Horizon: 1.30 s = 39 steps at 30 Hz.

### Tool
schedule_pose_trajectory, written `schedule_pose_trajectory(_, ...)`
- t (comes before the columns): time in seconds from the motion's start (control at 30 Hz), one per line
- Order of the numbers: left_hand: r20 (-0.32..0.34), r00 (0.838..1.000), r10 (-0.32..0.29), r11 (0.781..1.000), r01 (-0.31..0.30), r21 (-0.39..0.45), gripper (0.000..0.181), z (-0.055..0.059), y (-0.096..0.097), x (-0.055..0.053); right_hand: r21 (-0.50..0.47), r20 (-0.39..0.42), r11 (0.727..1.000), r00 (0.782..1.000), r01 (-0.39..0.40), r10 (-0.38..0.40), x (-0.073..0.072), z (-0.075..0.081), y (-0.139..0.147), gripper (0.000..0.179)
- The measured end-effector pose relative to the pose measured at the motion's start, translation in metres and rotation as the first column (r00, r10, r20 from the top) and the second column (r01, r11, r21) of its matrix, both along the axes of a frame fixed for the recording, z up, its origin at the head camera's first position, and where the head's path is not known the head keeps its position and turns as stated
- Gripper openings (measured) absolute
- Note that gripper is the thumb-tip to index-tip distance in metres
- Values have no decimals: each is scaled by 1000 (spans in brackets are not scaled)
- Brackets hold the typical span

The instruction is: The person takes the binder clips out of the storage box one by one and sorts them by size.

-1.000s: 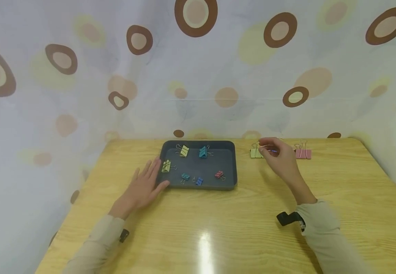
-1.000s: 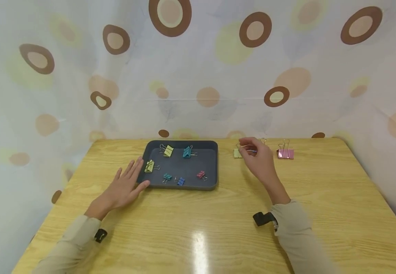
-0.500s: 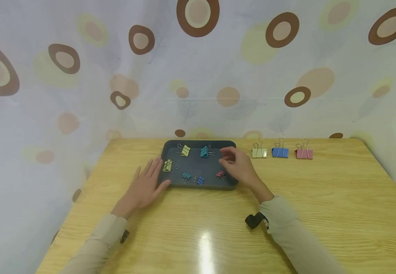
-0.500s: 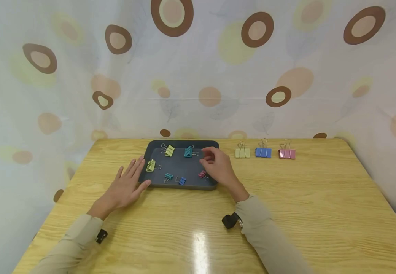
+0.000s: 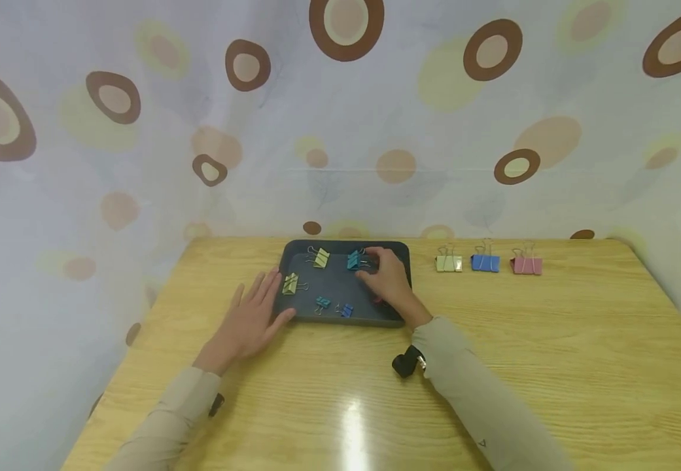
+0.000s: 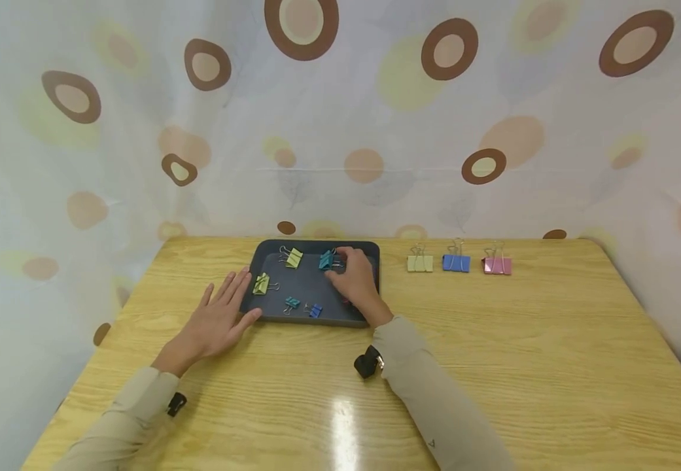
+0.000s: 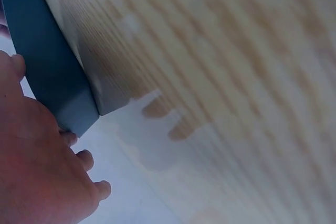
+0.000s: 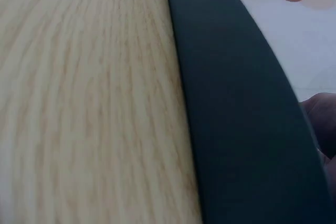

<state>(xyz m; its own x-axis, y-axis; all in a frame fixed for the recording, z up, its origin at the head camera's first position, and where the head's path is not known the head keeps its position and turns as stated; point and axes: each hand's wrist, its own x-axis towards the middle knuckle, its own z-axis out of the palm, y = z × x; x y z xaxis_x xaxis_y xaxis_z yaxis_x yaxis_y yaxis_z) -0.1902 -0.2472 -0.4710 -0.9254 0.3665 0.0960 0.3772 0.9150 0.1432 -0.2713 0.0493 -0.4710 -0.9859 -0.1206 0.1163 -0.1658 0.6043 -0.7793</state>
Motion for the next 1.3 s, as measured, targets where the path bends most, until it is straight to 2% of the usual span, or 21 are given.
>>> schedule_pose_trajectory(0.13, 9, 1000, -6, 1000, 6, -6, 81, 2, 1, 1, 28, 12, 999, 1000, 19, -20, -7, -7, -8, 60)
schedule_pose_trajectory(0.37, 2, 1000, -10, 1000, 10, 0, 81, 2, 1, 1, 35, 20, 999, 999, 34, -35, -15, -8, -19, 59)
schedule_pose_trajectory(0.5, 0, 1000, -8, 1000, 8, -8, 81, 2, 1, 1, 110, 28, 992, 997, 68, -71, -19, -10, -26, 61)
schedule_pose_trajectory(0.87, 10, 1000, -13, 1000, 13, -4, 80, 2, 3, 1, 193, 16, 968, 986, 159, -165, -18, -9, -38, 50)
schedule_pose_trajectory(1.03, 23, 1000, -9, 1000, 9, -4, 81, 4, 4, 2, 217, 68, 971, 991, 99, -116, -21, -9, -34, 45)
schedule_pose_trajectory(1.13, 30, 1000, -7, 1000, 7, -4, 81, 5, 2, 3, 199, 88, 979, 994, 44, -63, -22, -6, -31, 44)
schedule_pose_trajectory(1.3, 22, 1000, -8, 1000, 8, 3, 81, 4, 0, 2, 151, 90, 989, 996, 0, -13, -19, -1, -26, 39)
